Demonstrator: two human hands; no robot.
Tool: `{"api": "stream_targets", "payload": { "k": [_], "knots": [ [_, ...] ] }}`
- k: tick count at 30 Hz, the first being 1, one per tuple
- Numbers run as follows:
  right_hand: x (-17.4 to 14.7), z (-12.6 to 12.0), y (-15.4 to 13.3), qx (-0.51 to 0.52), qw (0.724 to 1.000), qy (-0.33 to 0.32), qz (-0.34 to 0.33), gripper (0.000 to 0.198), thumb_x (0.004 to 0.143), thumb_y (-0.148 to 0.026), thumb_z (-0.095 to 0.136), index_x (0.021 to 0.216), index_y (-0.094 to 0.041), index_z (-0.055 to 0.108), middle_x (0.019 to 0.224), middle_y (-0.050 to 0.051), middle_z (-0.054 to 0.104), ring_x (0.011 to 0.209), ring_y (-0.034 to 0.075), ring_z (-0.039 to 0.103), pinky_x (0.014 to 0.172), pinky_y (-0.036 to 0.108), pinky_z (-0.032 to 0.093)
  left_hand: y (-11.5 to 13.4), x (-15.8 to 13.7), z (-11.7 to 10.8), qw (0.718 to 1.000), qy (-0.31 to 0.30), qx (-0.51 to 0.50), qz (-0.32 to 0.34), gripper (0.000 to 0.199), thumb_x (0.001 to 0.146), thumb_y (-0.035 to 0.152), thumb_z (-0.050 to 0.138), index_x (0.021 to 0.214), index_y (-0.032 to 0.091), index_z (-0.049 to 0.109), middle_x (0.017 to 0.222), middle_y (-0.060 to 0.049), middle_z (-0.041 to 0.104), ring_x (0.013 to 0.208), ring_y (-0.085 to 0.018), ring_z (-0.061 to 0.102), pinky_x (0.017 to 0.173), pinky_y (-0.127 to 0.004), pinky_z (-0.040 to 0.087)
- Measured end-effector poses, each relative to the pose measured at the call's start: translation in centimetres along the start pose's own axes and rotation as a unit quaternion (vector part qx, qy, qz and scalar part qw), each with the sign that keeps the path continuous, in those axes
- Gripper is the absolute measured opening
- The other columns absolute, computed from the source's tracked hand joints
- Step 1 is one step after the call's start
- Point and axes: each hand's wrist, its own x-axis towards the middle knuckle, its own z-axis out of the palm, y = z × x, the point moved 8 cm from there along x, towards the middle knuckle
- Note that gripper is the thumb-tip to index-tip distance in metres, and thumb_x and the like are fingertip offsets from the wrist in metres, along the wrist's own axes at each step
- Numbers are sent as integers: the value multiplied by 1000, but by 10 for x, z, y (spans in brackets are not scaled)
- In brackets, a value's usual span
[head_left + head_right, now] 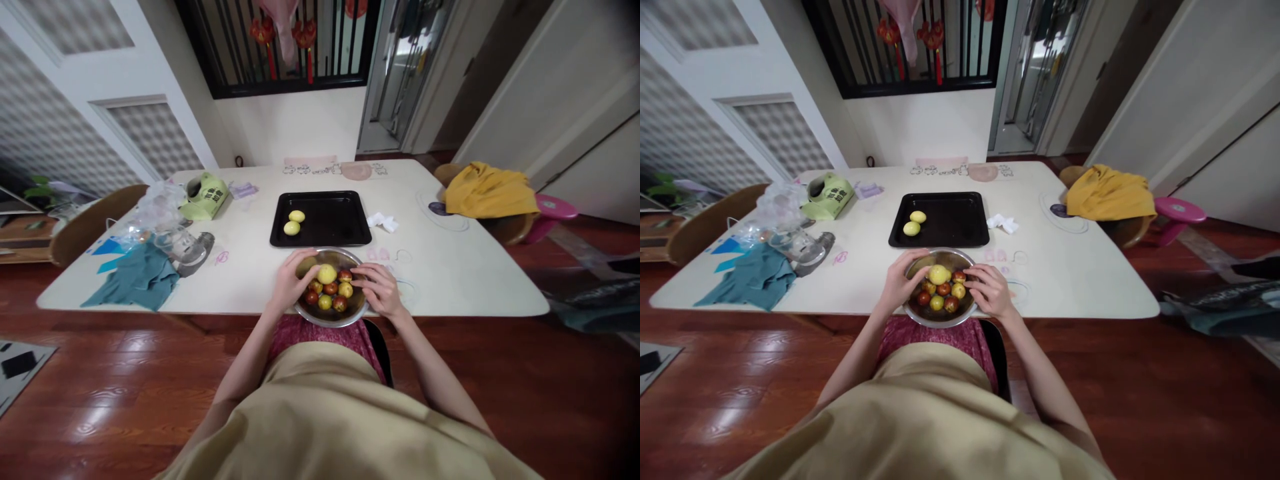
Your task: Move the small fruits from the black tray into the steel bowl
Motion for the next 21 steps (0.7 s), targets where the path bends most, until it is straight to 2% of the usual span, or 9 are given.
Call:
{"api": "stream_targets", "payload": {
  "k": [2, 5, 8, 10, 13, 16, 21],
  "knots": [
    [2, -3, 2, 12, 1000, 9, 14, 34, 108, -32, 50, 104, -24, 83, 114, 11, 81, 109, 30, 71, 90, 51, 61, -9, -1, -12, 998, 62, -22, -13, 19, 105, 34, 62, 114, 22, 74, 119, -9, 77, 119, -24, 72, 108, -42, 57],
    [14, -8, 15, 11, 997, 19, 69, 34, 107, -28, 50, 101, -26, 84, 108, 9, 81, 104, 29, 71, 90, 53, 61, -25, -7, -22, 990, 127, -37, -38, 25, 107, 38, 57, 100, 20, 75, 107, -9, 79, 109, -23, 75, 102, -41, 59],
    [39, -5, 34, -8, 992, -2, 123, 31, 106, -31, 54, 99, -27, 84, 105, 9, 81, 101, 29, 72, 92, 53, 61, -39, -15, -23, 985, 148, -46, -73, 32, 107, 42, 55, 92, 20, 73, 100, -8, 79, 100, -23, 75, 96, -39, 60],
    [63, 7, 46, -10, 991, -41, 130, 29, 107, -33, 55, 104, -26, 83, 109, 10, 80, 103, 28, 72, 95, 51, 61, -44, -18, -20, 984, 145, -57, -88, 32, 107, 43, 54, 92, 21, 73, 100, -8, 80, 100, -23, 75, 95, -38, 60],
    [99, 40, 62, -3, 988, -120, 98, 27, 107, -31, 53, 113, -24, 79, 114, 10, 78, 107, 27, 73, 98, 48, 61, -45, -19, -18, 984, 137, -69, -93, 30, 106, 41, 54, 94, 21, 74, 104, -8, 80, 104, -23, 75, 100, -39, 59],
    [127, 87, 74, -8, 976, -213, 52, 28, 106, -28, 55, 127, -23, 73, 127, 11, 74, 117, 27, 71, 103, 48, 61, -46, -20, -17, 983, 139, -64, -97, 29, 106, 39, 54, 94, 22, 74, 104, -8, 80, 106, -23, 75, 101, -40, 59],
    [151, 165, 85, -58, 940, -334, -28, 43, 100, -16, 59, 143, -19, 63, 149, 15, 63, 135, 30, 63, 111, 50, 57, -47, -21, -15, 985, 138, -59, -86, 27, 107, 35, 54, 94, 22, 74, 101, -8, 79, 107, -24, 75, 99, -39, 59]
  ]
}}
